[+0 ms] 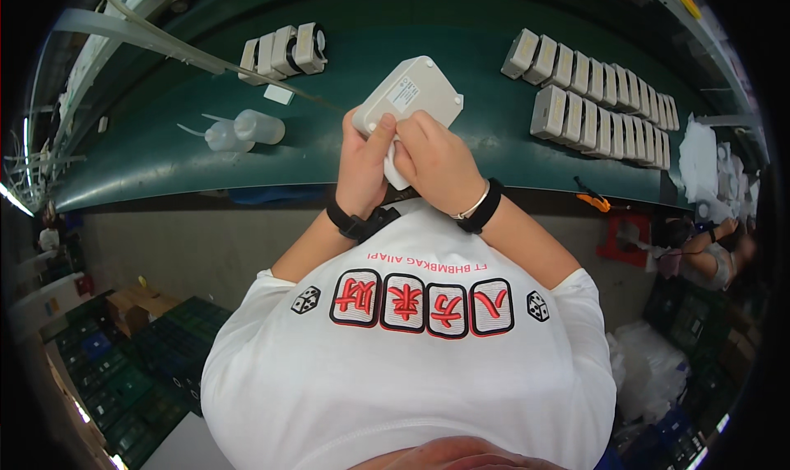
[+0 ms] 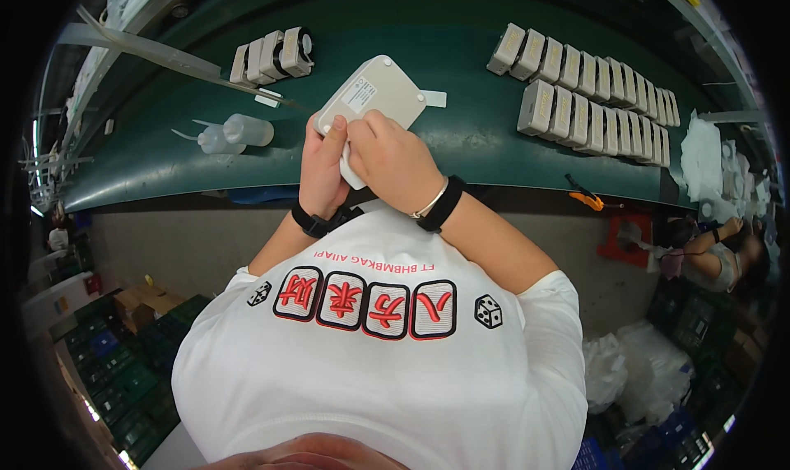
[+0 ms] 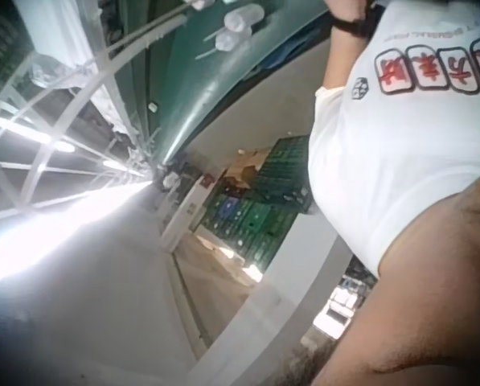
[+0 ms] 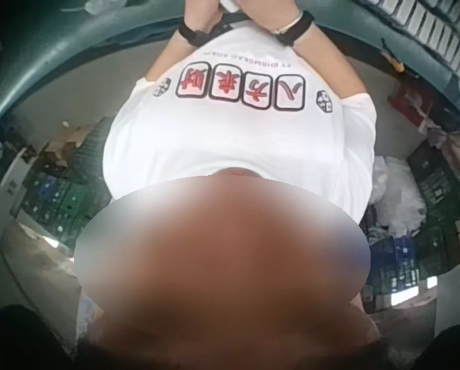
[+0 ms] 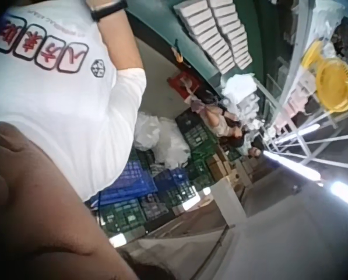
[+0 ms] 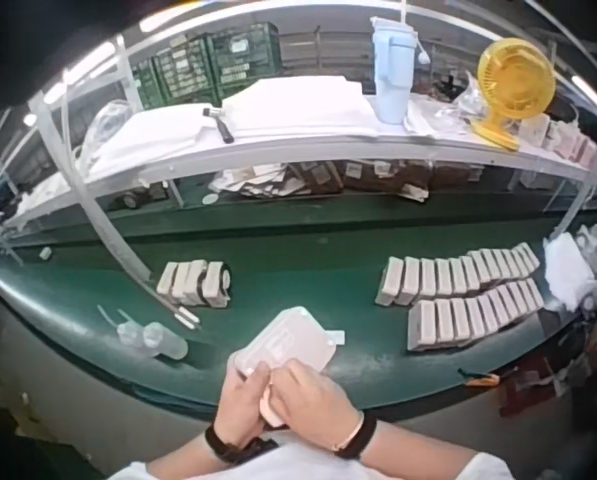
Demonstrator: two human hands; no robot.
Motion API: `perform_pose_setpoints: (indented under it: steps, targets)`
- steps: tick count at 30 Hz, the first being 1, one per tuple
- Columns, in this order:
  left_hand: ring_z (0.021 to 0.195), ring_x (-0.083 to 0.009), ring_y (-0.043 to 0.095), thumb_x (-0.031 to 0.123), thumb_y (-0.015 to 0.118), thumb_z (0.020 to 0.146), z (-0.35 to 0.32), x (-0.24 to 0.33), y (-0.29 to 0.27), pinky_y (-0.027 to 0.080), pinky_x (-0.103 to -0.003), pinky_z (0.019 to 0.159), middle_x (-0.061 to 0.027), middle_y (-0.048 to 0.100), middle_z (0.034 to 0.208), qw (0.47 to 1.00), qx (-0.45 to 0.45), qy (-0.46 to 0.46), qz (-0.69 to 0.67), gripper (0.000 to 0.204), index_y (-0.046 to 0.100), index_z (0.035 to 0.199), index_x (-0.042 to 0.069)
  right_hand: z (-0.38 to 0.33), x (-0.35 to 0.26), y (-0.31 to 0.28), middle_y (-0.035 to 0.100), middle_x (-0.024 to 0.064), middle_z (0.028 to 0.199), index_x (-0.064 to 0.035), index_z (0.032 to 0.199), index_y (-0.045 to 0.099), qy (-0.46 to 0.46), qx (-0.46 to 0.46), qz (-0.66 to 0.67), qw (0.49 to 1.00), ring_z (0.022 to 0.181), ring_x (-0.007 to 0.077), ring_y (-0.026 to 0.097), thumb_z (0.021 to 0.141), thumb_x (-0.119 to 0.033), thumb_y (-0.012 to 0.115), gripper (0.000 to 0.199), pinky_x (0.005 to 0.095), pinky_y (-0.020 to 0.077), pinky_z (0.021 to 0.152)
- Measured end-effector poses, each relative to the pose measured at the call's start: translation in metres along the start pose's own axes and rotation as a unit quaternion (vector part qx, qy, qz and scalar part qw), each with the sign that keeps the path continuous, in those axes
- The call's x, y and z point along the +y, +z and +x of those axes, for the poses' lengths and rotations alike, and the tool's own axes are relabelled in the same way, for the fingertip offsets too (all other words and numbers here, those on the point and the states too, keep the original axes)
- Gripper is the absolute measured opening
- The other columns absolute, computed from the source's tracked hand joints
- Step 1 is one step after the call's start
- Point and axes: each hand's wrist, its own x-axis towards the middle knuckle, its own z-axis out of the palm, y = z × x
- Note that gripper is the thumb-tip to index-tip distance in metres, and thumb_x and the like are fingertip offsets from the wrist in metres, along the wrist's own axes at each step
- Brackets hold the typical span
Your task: Cleaning rectangular electronic components using a cloth and liquid and arranging them in rows on a production table.
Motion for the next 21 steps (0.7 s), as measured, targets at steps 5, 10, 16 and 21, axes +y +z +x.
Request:
perform_pose_setpoints:
  steps: [5,10,16,21]
  targets:
    - [0.11,-0.0173,0.056,0.035,0.057,0.098,-0.009,0.011,0.02,0.046,-0.033,0.095,-0.01,0.055,0.123,0.998,-0.006,-0.029,-0.048,0.046,0.041,0.129,0.004,-0.031,0.037,-0.028,0.057,0.0159,0.088,-0.0012,0.098,0.053,-0.006,-0.042,-0.014,0.999,0.076,0.0352,0.059,0.083,-0.004,0.059,0.017,0.0412,0.0489,0.064]
    - [0.113,-0.0178,0.056,0.043,0.051,0.099,-0.019,-0.009,0.065,0.046,-0.033,0.095,-0.0092,0.056,0.126,0.999,0.005,0.053,-0.008,0.052,0.041,0.132,0.004,-0.047,0.052,-0.071,0.056,0.0144,0.085,-0.0007,0.096,0.055,0.071,-0.017,0.061,0.995,0.069,0.0291,0.057,0.084,-0.003,0.059,0.013,0.0349,0.0472,0.06]
    - [0.112,-0.0175,0.053,0.035,0.058,0.098,-0.028,-0.038,0.12,0.044,-0.034,0.097,-0.0106,0.053,0.124,0.997,0.018,0.028,-0.069,0.047,0.04,0.128,0.005,-0.074,0.08,-0.139,0.055,0.0126,0.081,-0.0006,0.096,0.056,0.175,0.003,0.19,0.966,0.063,0.0236,0.053,0.085,-0.002,0.058,0.011,0.0296,0.0435,0.058]
    - [0.111,-0.0165,0.052,0.033,0.06,0.097,-0.042,-0.061,0.155,0.044,-0.033,0.097,-0.0093,0.052,0.124,0.998,0.03,0.025,-0.043,0.048,0.039,0.129,0.005,-0.06,0.068,-0.162,0.056,0.0134,0.085,-0.0018,0.099,0.057,0.015,-0.017,0.129,0.991,0.069,0.0291,0.057,0.082,-0.002,0.061,0.017,0.0353,0.0466,0.06]
